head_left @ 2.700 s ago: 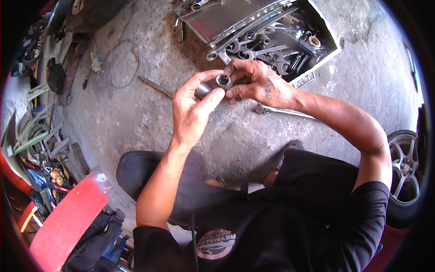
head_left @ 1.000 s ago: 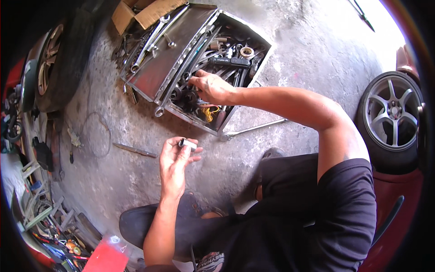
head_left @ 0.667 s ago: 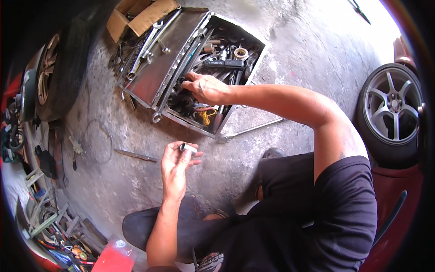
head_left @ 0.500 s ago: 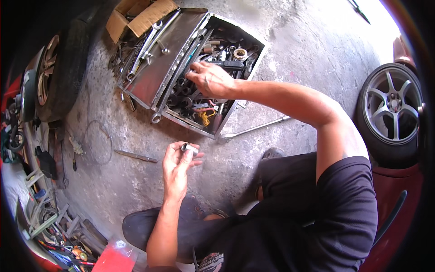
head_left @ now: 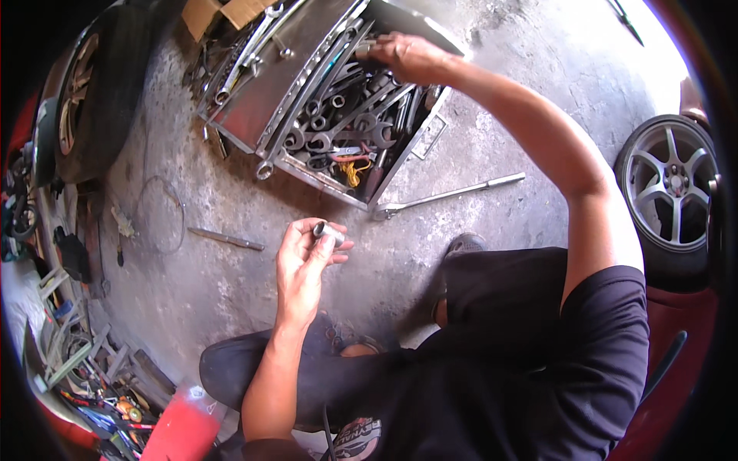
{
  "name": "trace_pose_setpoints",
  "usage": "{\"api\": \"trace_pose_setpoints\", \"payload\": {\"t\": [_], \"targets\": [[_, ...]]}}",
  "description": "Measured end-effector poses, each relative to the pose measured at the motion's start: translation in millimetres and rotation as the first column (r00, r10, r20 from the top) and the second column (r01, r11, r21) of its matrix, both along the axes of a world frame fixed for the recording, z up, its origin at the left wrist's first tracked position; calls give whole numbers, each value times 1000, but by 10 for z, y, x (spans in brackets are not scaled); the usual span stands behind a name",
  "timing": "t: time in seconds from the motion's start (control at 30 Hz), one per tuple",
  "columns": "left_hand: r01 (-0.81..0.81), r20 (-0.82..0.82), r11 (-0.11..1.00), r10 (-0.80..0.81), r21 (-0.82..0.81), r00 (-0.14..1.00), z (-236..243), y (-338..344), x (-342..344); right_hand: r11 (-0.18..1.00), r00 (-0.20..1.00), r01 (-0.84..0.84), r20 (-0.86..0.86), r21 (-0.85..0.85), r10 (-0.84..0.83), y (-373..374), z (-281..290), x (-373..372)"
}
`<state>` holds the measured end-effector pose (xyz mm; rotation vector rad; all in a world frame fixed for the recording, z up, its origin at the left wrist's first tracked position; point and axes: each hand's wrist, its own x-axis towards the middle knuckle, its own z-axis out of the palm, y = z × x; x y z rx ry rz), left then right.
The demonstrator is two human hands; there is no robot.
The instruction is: The person uses a floor jack to lift a red car, then uses a socket wrench to unscrew and remove lug nuts from a wheel.
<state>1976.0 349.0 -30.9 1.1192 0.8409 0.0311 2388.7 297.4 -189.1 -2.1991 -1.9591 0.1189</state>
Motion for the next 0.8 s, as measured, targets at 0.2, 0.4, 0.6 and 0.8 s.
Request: {"api": "trace_pose_setpoints", "payload": {"t": [0.2,0.4,0.6,0.8], "targets": [[-8,-4,1000,8,7,1000,24,-14,-88,989,988,145,-52,-36,-147,214,651,-12],[-10,1,1000,10,-6,1000,56,-28,-60,995,987,86,-141,50,-78,232,322,115],[-15,-27,1000,15,-11,1000,15,-18,-89,997,995,62,-81,-49,-66,300,182,54],[-29,-20,999,29,-15,999,66,-14,-62,985,985,-172,15,-30,172,99,282,-166]]}}
